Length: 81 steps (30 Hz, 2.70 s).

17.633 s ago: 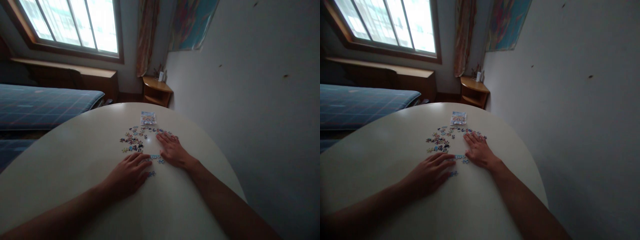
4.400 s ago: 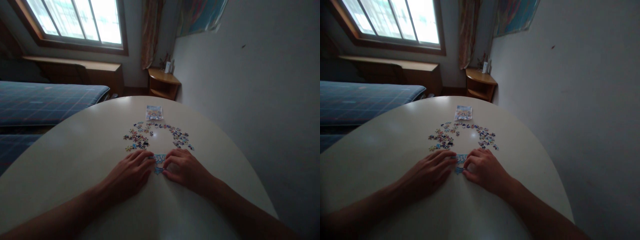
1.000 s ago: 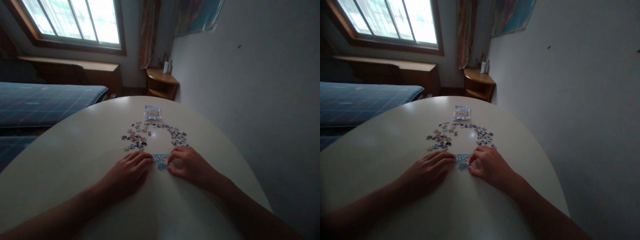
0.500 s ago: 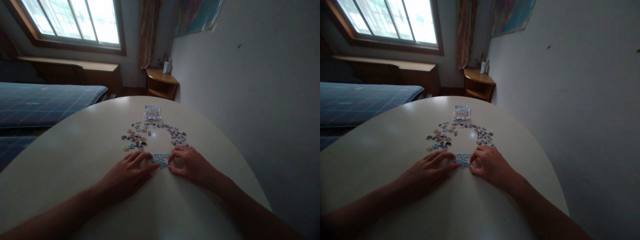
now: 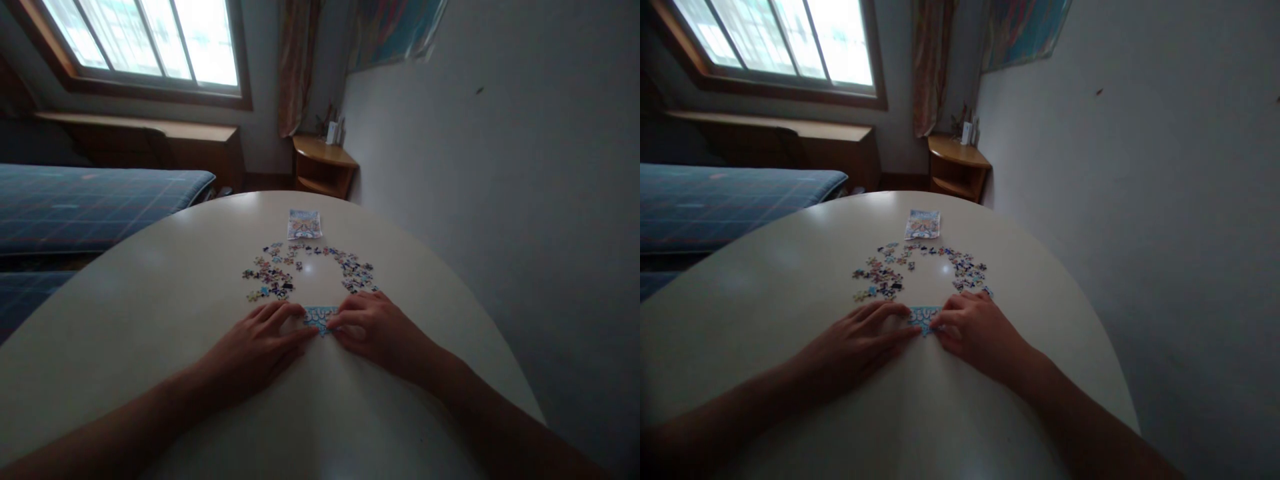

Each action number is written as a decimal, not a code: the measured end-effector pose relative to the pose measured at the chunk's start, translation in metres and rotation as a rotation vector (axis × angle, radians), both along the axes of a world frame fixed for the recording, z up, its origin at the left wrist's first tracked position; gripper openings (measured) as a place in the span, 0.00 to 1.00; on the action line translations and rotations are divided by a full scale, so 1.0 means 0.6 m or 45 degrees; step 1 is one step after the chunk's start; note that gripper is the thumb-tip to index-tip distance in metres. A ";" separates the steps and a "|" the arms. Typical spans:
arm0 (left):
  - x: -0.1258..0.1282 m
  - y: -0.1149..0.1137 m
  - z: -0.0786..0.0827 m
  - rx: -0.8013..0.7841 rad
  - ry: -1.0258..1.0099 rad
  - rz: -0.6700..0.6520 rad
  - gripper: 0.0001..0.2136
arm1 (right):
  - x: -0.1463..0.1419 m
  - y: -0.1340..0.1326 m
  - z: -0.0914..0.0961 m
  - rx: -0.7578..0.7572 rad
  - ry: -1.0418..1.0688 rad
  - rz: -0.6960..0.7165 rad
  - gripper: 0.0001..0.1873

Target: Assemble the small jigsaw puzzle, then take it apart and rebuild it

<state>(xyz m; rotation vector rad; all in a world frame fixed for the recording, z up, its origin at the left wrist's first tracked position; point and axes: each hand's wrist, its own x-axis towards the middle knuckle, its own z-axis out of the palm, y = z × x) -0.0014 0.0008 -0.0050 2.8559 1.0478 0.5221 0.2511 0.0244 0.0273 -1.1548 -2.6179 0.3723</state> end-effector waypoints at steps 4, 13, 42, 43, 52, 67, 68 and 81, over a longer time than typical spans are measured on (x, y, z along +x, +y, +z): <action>-0.001 -0.001 -0.001 -0.002 -0.006 0.005 0.16 | 0.000 -0.006 0.003 0.077 -0.051 0.015 0.07; 0.000 0.001 0.001 -0.028 -0.046 -0.017 0.15 | -0.010 -0.011 0.001 0.194 -0.086 0.093 0.06; -0.023 0.109 0.027 0.104 0.080 0.642 0.12 | -0.009 0.004 -0.017 0.125 0.107 0.225 0.06; -0.023 0.122 0.029 0.087 0.109 0.656 0.12 | -0.009 0.004 -0.017 0.123 0.107 0.223 0.06; -0.023 0.178 0.041 -0.050 0.206 0.694 0.10 | -0.012 -0.001 -0.021 0.097 0.132 0.252 0.07; -0.055 0.184 0.061 -0.273 0.146 0.372 0.09 | -0.012 -0.005 -0.017 0.070 0.114 0.338 0.14; -0.056 0.181 0.061 -0.270 0.135 0.366 0.09 | -0.011 -0.005 -0.018 0.064 0.116 0.337 0.13; 0.031 0.026 0.017 -0.316 -0.741 0.522 0.04 | -0.028 -0.016 -0.010 -0.058 0.409 -0.047 0.12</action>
